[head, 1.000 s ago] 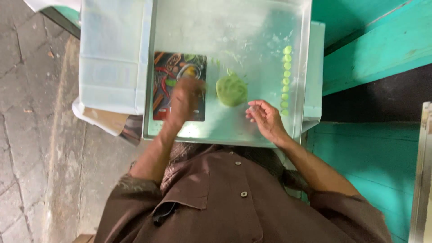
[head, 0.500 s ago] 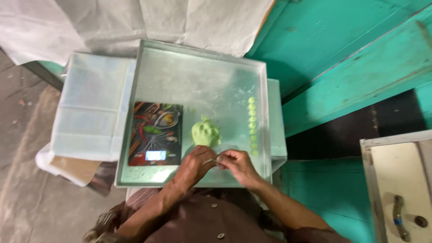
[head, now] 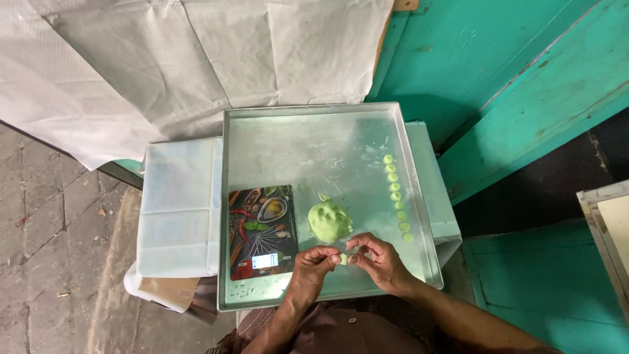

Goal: Pinching, weighing, and rolling small pieces of green dough into uniform balls on a metal tray.

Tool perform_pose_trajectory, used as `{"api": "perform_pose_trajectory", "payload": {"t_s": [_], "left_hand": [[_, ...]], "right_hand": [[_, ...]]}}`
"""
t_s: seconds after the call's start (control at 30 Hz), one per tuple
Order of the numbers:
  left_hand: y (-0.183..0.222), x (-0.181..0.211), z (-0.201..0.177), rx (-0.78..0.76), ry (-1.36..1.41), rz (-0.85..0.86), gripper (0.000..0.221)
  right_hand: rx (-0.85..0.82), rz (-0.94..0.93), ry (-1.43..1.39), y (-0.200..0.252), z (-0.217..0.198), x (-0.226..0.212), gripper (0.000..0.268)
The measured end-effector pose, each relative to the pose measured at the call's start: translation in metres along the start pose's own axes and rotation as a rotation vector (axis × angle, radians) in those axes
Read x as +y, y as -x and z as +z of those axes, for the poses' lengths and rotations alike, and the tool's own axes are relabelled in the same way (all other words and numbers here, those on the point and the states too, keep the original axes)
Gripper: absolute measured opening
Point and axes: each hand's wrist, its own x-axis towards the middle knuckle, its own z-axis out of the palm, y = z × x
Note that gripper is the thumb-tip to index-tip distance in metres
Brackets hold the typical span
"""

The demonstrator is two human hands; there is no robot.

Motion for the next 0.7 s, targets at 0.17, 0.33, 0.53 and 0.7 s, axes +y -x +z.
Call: {"api": "perform_pose_trajectory", "payload": {"t_s": [0.17,0.33,0.53,0.7], "left_hand": [[-0.024,-0.061,-0.006,-0.101,0.305,0.116,0.014],[-0.021,-0.038,0.007,-0.105,0.241,0.135,0.01],[-0.023,-0.028,0.009,-0.165,0.216,0.22,0.02],[-0.025,-0.022,0.011,-0.198,0.227,0.239,0.01]], "right_hand": [[0.064,0.03,-0.04,0.003,0.006,0.025,0.02],[0.105,0.248,-0.115,0.004,0.007,0.023,0.035],[0.091,0.19,-0.284,0.001,0.011,0.021,0.028],[0.075,0.094,-0.189,-0.005,0.003,0.022,0.038]]}}
